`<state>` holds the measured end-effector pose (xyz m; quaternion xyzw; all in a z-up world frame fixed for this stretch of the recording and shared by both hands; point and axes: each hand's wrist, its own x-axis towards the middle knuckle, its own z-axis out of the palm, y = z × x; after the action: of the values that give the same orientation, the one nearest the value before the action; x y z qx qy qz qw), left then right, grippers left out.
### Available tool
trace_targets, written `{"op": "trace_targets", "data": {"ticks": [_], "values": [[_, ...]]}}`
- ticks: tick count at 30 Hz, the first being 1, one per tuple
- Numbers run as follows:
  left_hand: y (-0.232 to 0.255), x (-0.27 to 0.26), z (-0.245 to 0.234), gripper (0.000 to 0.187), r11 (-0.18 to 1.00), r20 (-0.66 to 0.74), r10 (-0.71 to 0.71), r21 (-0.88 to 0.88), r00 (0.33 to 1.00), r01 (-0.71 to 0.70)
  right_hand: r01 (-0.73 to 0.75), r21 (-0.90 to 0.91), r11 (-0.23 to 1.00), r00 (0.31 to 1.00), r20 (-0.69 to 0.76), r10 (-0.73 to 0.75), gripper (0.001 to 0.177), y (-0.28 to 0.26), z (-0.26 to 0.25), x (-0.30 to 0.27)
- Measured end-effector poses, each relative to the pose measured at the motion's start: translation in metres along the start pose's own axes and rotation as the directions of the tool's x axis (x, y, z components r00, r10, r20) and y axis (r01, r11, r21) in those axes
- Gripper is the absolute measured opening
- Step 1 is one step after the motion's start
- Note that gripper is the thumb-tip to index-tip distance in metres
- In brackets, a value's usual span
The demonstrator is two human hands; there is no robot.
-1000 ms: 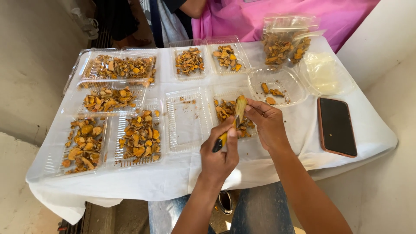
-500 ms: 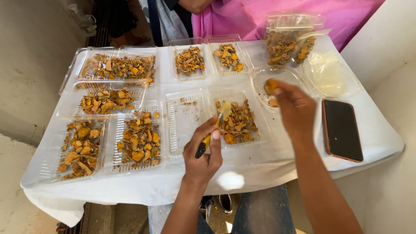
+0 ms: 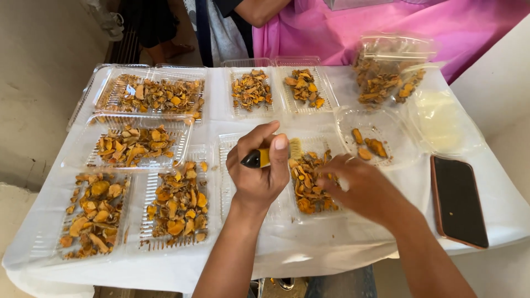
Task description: Cleaning dried turmeric or ginger slices with a brush and packaging them into small plastic bags.
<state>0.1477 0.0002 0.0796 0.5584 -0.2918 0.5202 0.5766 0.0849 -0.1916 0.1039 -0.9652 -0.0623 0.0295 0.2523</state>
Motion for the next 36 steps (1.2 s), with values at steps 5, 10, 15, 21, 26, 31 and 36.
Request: {"op": "trace_targets", "data": {"ticks": [5, 10, 15, 21, 26, 31, 36], "values": [[0.005, 0.006, -0.01, 0.019, 0.998, -0.005, 0.042, 0.046, 0.999, -0.042, 0.154, -0.274, 0.949, 0.98, 0.167, -0.11, 0.037, -0.002, 0.016, 0.026], [0.005, 0.001, -0.014, 0.018, 0.995, 0.0, 0.061, 0.076, 0.998, -0.061, 0.134, -0.351, 0.927, 0.975, 0.213, -0.06, 0.036, 0.002, 0.02, 0.03], [0.0, -0.006, -0.007, 0.019, 0.997, 0.022, 0.056, 0.045, 0.998, -0.057, 0.051, -0.21, 0.976, 0.998, -0.027, -0.058, 0.026, 0.014, 0.019, 0.019], [0.028, 0.004, -0.009, 0.025, 0.999, 0.083, -0.006, 0.042, 0.997, 0.002, 0.078, 0.462, 0.884, 0.923, -0.369, 0.112, 0.015, 0.029, 0.038, -0.001], [0.05, -0.027, -0.016, 0.034, 0.989, 0.175, -0.131, 0.09, 0.976, 0.116, 0.144, 0.811, 0.567, 0.92, -0.321, 0.225, 0.016, 0.042, 0.056, -0.001], [0.034, -0.063, -0.017, 0.032, 0.983, 0.148, -0.122, -0.117, 0.981, 0.14, 0.199, 0.961, 0.194, 0.919, -0.251, 0.302, 0.013, 0.066, 0.069, 0.001], [0.033, -0.072, -0.015, 0.027, 0.963, 0.053, -0.138, -0.226, 0.989, 0.146, 0.201, 0.906, 0.372, 0.885, -0.331, 0.327, 0.017, 0.044, 0.062, -0.005]]}}
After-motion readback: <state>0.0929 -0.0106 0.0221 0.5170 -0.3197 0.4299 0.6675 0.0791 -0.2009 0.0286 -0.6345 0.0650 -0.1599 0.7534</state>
